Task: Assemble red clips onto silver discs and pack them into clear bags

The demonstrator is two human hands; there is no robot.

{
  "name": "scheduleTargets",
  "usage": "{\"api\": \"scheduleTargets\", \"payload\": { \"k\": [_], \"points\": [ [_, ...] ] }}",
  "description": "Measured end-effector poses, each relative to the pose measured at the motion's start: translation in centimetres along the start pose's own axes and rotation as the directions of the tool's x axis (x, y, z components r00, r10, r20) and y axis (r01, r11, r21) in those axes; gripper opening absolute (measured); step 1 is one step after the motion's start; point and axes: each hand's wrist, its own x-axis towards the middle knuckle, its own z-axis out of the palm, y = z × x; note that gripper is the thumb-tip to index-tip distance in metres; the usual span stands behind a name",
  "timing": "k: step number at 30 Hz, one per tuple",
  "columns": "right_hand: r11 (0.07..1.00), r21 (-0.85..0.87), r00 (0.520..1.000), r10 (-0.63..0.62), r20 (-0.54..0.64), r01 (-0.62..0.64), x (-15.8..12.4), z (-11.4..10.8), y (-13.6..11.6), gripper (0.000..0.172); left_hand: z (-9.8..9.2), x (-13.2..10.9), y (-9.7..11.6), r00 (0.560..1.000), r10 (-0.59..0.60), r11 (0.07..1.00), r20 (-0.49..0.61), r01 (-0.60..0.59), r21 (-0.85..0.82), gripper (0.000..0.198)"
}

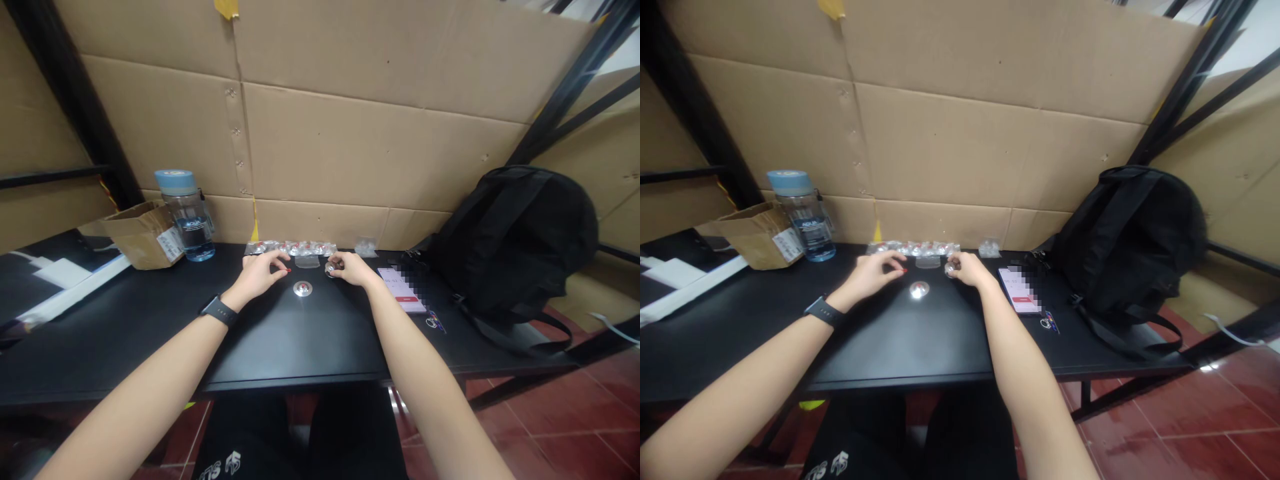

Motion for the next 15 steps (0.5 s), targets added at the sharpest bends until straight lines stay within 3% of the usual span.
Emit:
{"api": "scheduleTargets", "payload": {
  "k": [3, 7, 15],
  "points": [
    [0.993, 0.097, 0.996, -0.061, -0.062, 0.067, 0.0, 0.2, -1.0, 0.031, 0.2, 0.0, 0.2, 0.998, 0.033, 0.998, -0.057, -0.036, -0.051, 0.037],
    [0.947, 0.272, 0.982, -0.143, -0.125, 0.172, 0.0, 1.0, -3.5, 0.032, 0.3, -0.1, 0.5, 0.993, 0.059, 0.989, -0.1, -0.072, -0.129, 0.034],
    [0.743, 0.598, 0.954, -0.233, -0.187, 0.299, -0.4, 2.2, -7.9, 0.035, 0.3, -0.4, 1.7, 0.981, 0.058, 0.97, -0.184, -0.099, -0.224, 0.027]
  ]
}}
